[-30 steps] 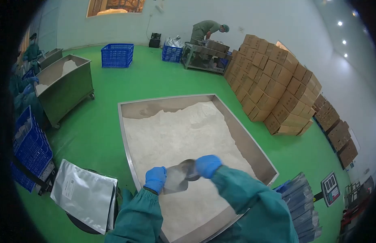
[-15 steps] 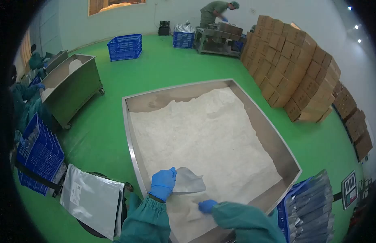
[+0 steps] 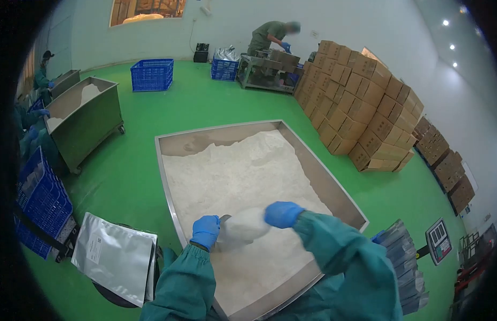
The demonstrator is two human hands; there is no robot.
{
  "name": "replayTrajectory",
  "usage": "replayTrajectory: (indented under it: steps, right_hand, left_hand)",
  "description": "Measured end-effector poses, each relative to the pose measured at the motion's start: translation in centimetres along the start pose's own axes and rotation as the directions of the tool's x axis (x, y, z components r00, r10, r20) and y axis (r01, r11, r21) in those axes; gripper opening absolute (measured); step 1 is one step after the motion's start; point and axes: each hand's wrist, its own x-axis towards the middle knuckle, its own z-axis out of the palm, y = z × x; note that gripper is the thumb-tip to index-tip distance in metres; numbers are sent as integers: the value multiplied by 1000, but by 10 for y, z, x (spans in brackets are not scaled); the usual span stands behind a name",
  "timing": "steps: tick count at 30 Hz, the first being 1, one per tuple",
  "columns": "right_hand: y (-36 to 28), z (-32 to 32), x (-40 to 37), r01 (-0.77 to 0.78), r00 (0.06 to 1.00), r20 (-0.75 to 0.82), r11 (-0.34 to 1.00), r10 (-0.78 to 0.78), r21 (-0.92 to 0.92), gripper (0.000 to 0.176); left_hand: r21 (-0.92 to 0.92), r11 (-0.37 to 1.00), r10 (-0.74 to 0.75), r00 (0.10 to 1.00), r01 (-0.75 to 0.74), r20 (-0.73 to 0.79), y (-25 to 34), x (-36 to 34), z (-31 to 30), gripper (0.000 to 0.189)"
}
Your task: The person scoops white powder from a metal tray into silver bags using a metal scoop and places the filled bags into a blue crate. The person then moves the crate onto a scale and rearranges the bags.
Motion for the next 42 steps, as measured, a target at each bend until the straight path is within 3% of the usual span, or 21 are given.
replayTrajectory:
  steps: [4,10,12,14,15,16,17,19,20,21,22,24,26,30,32,34,36,37,38,40,42]
  right_hand:
    - [-52,19,50,-76,997,-12,982,75,-170,22]
    - [-27,-64,-34,-318,935,66,908,348,-271,33]
    - [1,-35,-25,-258,956,109,957,273,-133,44]
    - [-1,16,2,-246,968,-32,965,250,89,67]
    - [1,54,32,-263,965,84,934,250,241,70]
    - [-6,93,56,-248,968,52,915,244,320,63]
    - [-13,129,75,-242,965,15,870,261,429,59]
    - [1,126,107,-194,962,-59,816,268,544,54]
    - [17,116,110,-120,946,-196,840,258,528,49]
    - [29,108,104,-60,913,-319,858,253,511,44]
    - [22,45,55,-121,970,-89,767,227,630,41]
    - [37,17,17,-64,956,-189,790,224,610,39]
    - [20,-23,-62,9,971,-219,904,93,426,39]
    - [23,46,-146,47,984,-180,955,7,293,38]
    - [24,115,-164,142,979,-179,954,-96,263,38]
    - [11,102,-205,-23,991,129,941,-21,338,37]
    - [6,95,-226,72,994,-103,893,-29,444,36]
    - [10,97,-226,-5,994,-101,920,49,393,34]
    - [18,97,-225,79,983,-181,861,15,502,32]
    - [19,70,-241,52,945,-308,878,111,476,34]
    - [12,31,-281,-4,919,-354,904,173,429,38]
  left_hand:
    - [2,1000,-25,999,25,37,0,-1,-2,22]
    - [-27,999,-21,999,22,27,-6,3,4,24]
    - [-19,1000,-17,999,17,32,0,2,2,24]
    - [10,998,-66,998,66,17,3,-1,-3,24]
    - [48,992,-119,992,120,-36,5,-10,-8,21]
    - [80,980,-171,979,181,-111,11,-20,-10,19]
    - [173,969,-172,984,177,-43,14,-36,4,22]
    - [290,942,-173,985,167,-7,6,-25,-3,26]
    - [268,959,32,978,-88,206,-15,-13,-20,28]
    - [190,924,230,879,-332,419,-30,-8,-38,30]
    - [31,999,-24,870,10,492,-16,-1,-94,31]
    - [12,999,-50,866,51,497,48,-19,-157,33]
    - [168,984,-115,918,54,380,115,-58,-194,34]
    - [169,983,30,971,-72,236,135,-144,-112,34]
    - [164,982,27,927,-94,374,148,-195,-77,38]
    - [-23,999,-13,843,30,538,160,-228,-64,41]
    - [-103,993,101,811,-50,576,192,-234,-101,40]
    - [-110,994,54,807,14,589,200,-229,-109,35]
    - [-113,989,-5,800,92,600,195,-217,-111,32]
    - [-313,900,414,824,-304,388,152,-175,-102,32]
    - [-332,935,252,888,-121,386,206,-173,-156,32]
